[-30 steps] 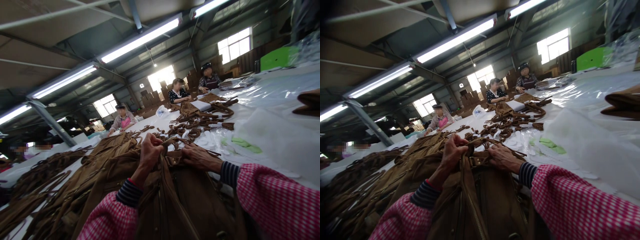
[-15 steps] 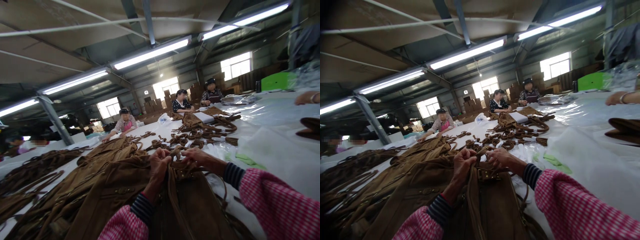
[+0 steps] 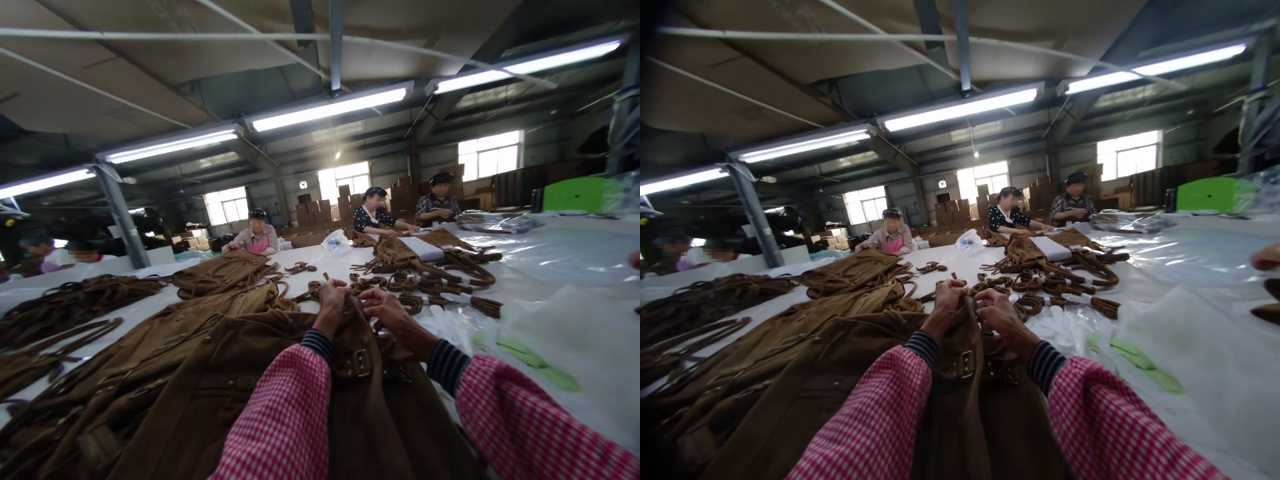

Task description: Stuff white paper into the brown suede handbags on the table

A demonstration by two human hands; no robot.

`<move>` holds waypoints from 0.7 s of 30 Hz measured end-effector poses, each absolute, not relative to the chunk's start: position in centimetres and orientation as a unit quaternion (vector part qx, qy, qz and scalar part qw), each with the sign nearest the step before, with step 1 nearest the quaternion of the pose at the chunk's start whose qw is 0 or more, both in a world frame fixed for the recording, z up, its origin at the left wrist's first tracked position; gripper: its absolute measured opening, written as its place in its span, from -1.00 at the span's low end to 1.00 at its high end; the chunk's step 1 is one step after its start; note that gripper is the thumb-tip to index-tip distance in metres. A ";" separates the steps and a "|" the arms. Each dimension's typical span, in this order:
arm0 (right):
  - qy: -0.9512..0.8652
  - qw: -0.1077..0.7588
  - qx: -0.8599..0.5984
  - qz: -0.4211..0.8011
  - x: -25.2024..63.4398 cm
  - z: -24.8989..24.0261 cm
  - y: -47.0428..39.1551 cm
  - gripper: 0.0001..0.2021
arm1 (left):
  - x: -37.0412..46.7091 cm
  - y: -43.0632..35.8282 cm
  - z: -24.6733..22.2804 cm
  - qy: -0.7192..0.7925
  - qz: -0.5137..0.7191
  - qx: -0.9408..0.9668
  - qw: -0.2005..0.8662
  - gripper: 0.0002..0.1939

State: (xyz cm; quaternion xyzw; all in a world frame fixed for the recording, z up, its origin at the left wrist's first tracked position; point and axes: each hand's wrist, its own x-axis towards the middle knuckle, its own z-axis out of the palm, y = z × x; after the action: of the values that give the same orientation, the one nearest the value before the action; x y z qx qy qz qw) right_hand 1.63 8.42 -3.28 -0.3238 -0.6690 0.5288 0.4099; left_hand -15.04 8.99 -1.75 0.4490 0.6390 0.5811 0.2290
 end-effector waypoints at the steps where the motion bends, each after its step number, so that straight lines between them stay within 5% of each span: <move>1: -0.685 0.413 -0.334 0.498 1.8 -3.4 9.2 -0.71 | -14.9 9.2 -2.4 0.629 0.593 0.438 0.246 -0.69; 8: -0.785 0.371 -0.300 0.396 0.5 -3.1 14.1 -0.65 | -15.2 9.6 -4.7 0.541 0.674 0.392 0.316 -0.81; 13: -0.816 0.301 -0.330 0.367 -1.5 -4.1 14.9 -0.66 | -15.8 9.6 -5.1 0.503 0.707 0.376 0.326 -0.62; 21: -0.899 0.245 -0.347 0.106 -1.8 -1.3 13.1 -0.86 | -16.1 10.2 -5.6 0.517 0.722 0.345 0.302 -0.72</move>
State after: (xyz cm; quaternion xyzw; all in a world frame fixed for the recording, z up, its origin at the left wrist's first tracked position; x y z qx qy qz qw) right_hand -1.78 13.07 -1.30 -0.3467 -0.8992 0.1062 0.2447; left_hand -16.11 10.20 -5.58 0.3452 0.5175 0.7223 0.3022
